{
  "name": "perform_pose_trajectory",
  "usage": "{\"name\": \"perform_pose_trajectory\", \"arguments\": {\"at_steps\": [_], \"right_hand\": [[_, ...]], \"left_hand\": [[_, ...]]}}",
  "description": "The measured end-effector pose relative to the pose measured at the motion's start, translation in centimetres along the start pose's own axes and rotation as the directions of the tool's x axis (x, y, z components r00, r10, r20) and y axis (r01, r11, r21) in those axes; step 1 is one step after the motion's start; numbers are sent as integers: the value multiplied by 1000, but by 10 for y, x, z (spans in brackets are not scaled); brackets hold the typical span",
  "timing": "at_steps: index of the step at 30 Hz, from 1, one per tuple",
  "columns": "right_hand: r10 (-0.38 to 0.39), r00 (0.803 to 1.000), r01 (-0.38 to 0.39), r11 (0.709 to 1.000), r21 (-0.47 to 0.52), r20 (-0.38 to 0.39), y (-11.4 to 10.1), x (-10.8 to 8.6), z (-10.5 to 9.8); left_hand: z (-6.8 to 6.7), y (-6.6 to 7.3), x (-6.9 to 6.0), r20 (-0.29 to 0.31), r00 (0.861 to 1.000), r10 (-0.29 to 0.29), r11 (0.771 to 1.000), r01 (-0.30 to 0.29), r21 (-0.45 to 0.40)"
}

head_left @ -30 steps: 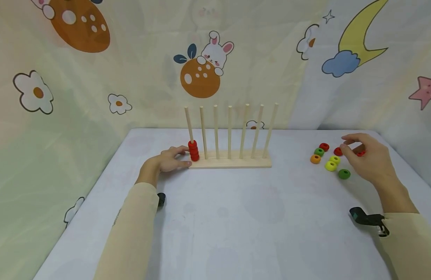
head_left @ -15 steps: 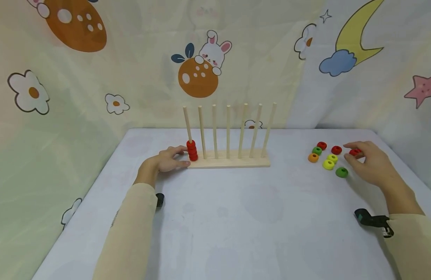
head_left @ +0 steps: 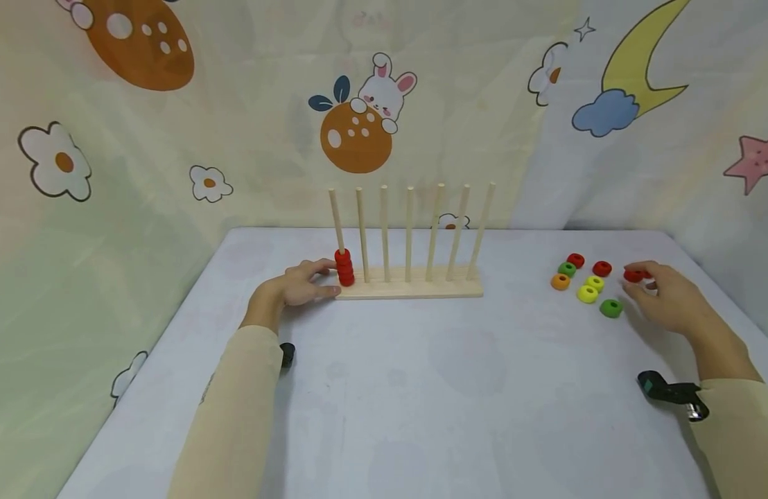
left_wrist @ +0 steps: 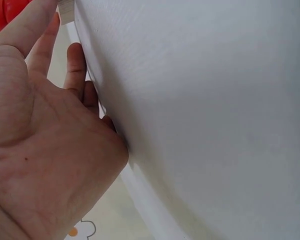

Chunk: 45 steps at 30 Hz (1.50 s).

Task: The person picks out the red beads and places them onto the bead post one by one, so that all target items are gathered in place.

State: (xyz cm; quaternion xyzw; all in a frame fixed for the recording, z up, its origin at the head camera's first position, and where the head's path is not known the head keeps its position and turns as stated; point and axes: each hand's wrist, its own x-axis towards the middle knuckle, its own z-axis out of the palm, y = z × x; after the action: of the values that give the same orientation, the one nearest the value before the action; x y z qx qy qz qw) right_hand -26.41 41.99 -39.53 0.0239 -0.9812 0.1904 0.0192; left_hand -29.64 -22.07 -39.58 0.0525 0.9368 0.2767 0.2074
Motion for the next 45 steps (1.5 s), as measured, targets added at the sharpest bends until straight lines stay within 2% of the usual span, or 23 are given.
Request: {"name": "perform_pose_trajectory", "arguments": {"at_steps": [4,7,10,15,20,26,32,38,45], "right_hand": [[41,997,-41,999,-9,60,4,1,2],[44,995,-42,999,-17,93,4,1,1],[23,996,-20,999,-36,89,3,-1,-1],[-7,999,9,999,-40,52,3,-3,-2],[16,998,-12,997,-70,60,7,-4,-3],[49,994,-41,996,-81,99,11,-8,-4],[45,999,-43,997,-62,31,7,-9,-4],[-45,996,43,999,-27,-72,-6,-7,1],[-36,985,38,999,9,-168,-20,-7,6]], "left_hand": [[2,0,1,6,1000,0,1000,0,-3],[3,-1,4,7,1000,-16,1000,16,3],[4,-2,6,9,1000,-25,1000,24,8],[1,-2,4,3,1000,4,1000,-5,15],[0,0,1,-2,1000,13,1000,-13,8],[1,-1,2,-6,1000,-12,1000,12,7],[1,-2,2,-5,1000,-7,1000,7,4],[0,-1,1,-9,1000,-2,1000,2,-4],[0,-1,2,-6,1000,-2,1000,2,1]]}}
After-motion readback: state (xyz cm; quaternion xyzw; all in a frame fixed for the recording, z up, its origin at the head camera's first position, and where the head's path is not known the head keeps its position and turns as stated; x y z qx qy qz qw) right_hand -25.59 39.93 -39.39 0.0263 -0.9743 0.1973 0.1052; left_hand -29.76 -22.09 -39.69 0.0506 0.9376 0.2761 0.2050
